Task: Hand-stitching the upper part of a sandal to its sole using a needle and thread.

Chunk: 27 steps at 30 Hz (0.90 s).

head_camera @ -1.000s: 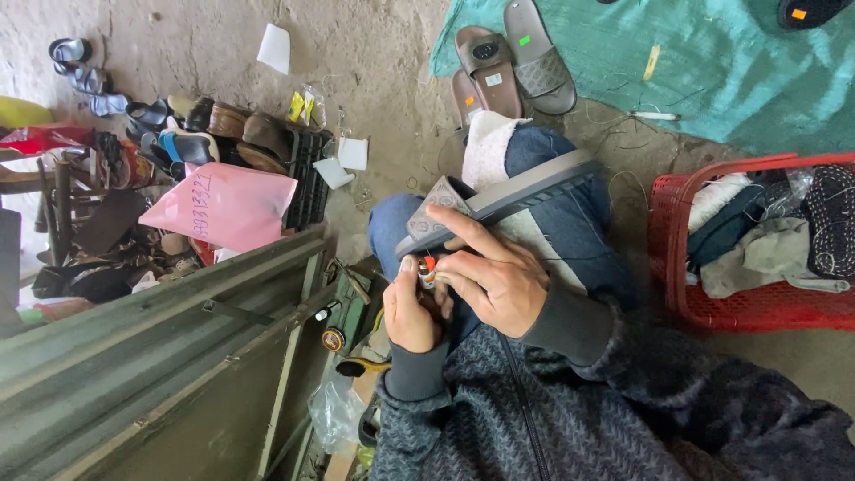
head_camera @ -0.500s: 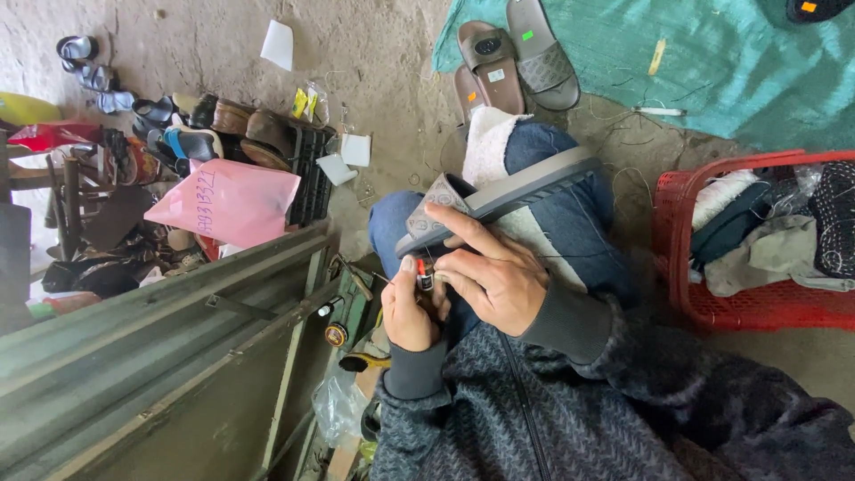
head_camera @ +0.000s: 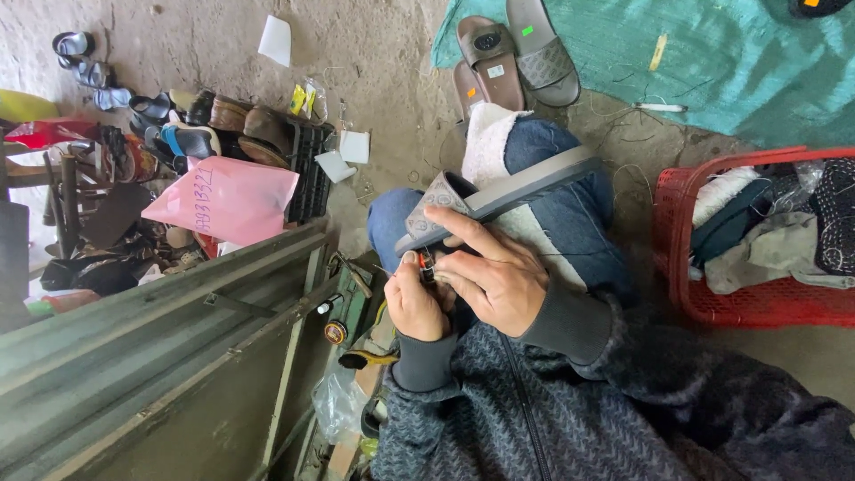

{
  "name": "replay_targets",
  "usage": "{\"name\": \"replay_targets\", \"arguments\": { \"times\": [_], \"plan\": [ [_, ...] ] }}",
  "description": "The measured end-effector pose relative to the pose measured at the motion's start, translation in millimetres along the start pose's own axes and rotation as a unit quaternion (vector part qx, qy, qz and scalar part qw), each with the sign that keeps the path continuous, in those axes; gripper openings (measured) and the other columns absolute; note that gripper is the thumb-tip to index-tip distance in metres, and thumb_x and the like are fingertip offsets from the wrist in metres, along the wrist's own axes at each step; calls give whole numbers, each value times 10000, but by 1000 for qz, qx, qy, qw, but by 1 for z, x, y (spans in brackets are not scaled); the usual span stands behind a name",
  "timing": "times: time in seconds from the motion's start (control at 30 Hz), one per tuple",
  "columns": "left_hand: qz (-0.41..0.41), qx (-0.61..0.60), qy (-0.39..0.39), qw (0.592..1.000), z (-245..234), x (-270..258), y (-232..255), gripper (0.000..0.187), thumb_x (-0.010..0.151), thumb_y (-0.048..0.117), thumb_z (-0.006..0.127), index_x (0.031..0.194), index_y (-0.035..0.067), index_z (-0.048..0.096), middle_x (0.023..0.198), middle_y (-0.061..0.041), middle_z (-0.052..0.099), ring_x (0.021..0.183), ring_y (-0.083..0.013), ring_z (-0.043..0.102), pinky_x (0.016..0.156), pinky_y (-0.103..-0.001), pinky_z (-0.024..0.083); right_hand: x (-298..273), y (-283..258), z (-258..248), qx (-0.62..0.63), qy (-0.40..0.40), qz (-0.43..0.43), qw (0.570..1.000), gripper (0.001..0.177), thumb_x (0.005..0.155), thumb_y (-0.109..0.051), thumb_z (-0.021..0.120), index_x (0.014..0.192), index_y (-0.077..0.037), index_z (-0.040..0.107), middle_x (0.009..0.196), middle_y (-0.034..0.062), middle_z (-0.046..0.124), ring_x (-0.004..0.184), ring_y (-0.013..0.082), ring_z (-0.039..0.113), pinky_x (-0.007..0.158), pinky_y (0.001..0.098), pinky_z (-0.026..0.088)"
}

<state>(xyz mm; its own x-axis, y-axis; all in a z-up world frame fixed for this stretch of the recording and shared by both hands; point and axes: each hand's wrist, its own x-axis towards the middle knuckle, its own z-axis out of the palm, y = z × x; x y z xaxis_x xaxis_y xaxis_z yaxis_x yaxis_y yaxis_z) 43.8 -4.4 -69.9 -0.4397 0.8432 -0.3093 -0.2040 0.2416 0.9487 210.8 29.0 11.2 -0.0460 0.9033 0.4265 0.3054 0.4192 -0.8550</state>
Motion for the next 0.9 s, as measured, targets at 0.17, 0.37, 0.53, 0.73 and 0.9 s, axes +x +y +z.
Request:
{"name": "replay_targets", "arguments": {
  "times": [0.17,0.37,0.53,0.73,0.9],
  "plan": [
    [25,35,-5,999,-23,19,-28,381,1020,168,512,685,9,596,401,-161,477,248,-158,417,217,-267,344,-2,1,2,0,5,-3,1000,135,984,-210,687,910,-126,761,1417,57,634,1040,231,732,837,385,625],
    [26,19,-8,999,1,0,-3,364,1013,162,512,701,1,609,406,-149,477,243,-143,408,217,-261,330,-3,2,1,1,7,-11,1000,132,978,-201,690,898,-119,756,1418,71,633,1045,238,729,844,390,619],
    [11,-9,-20,1000,3,-8,9,384,1027,190,508,732,-18,636,410,-140,462,248,-138,383,224,-265,307,-2,-1,-1,-6,-5,-11,1000,97,945,-199,695,880,-138,734,1428,50,623,1047,220,723,861,393,612],
    [71,59,-26,995,1,-23,78,340,1007,200,512,919,-76,690,426,-150,452,272,-156,414,259,-239,320,1,-1,-9,18,-17,11,1000,92,953,-163,659,889,-119,709,1418,76,635,1036,260,722,862,411,612],
    [58,324,-106,938,-8,-4,88,661,821,140,834,1440,158,602,790,-96,682,724,-148,576,639,-308,505,9,-6,-20,47,-22,33,998,95,924,-130,664,856,-98,722,1327,92,693,970,197,743,854,359,599]
  ]
}}
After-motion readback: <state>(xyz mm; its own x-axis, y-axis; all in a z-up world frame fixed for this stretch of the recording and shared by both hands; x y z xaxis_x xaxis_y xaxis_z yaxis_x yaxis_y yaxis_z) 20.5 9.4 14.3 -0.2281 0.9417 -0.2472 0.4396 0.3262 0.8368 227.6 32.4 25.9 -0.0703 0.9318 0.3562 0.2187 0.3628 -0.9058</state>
